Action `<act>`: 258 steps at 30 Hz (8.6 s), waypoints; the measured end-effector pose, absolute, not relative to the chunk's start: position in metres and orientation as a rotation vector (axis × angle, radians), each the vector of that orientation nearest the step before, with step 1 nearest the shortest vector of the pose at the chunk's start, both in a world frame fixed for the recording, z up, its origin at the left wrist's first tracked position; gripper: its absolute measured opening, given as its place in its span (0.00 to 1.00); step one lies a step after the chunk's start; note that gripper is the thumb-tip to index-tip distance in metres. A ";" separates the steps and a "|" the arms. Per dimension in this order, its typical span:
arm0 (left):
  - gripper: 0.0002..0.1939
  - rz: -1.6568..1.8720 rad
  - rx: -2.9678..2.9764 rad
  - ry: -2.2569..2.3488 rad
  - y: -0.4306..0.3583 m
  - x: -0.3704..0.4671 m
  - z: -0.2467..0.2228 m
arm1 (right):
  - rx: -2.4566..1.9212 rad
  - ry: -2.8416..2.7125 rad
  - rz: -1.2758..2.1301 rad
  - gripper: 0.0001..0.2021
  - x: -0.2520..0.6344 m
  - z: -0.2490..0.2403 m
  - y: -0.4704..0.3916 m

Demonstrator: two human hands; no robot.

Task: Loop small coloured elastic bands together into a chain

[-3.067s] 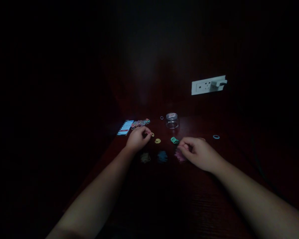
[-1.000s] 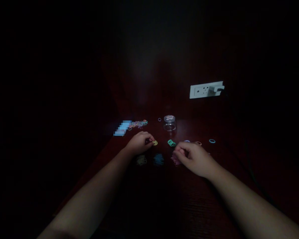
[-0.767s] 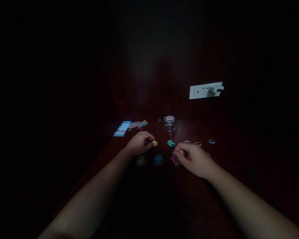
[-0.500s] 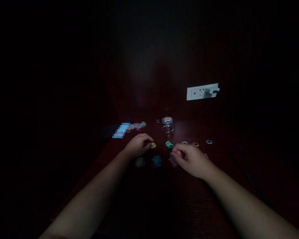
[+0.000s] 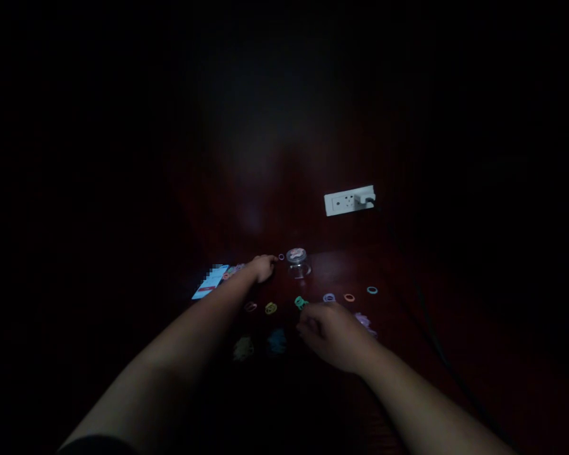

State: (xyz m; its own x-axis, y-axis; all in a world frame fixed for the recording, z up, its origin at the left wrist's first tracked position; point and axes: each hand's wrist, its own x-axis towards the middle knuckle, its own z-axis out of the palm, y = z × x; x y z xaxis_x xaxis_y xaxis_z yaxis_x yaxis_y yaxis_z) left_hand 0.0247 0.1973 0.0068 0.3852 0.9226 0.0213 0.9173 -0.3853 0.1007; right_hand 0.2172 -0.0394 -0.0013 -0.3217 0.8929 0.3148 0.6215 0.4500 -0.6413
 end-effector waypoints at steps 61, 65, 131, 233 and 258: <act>0.05 1.191 2.102 0.944 -0.005 0.042 -0.009 | -1.124 -1.928 0.737 0.12 0.215 -0.006 -0.036; 0.10 1.165 2.170 0.885 -0.008 0.039 -0.010 | -1.130 -1.988 0.707 0.15 0.218 -0.005 -0.036; 0.11 1.118 2.281 0.813 -0.007 0.033 -0.018 | -1.124 -1.942 0.663 0.11 0.228 -0.004 -0.033; 0.16 1.474 1.807 1.624 0.064 -0.077 -0.027 | -1.437 -1.814 0.233 0.13 0.297 -0.024 0.011; 0.15 0.886 2.009 1.648 0.085 -0.085 -0.041 | -1.720 -2.085 -0.199 0.10 0.272 -0.020 0.009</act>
State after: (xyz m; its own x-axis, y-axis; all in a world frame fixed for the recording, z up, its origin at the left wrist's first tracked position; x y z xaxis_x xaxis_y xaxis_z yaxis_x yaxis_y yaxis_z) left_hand -0.0854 0.0851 -0.0409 0.1068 0.9691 0.2222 0.7202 -0.2295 0.6547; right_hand 0.2720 0.0088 -0.0204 -0.1399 0.9010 0.4107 0.9625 0.2212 -0.1573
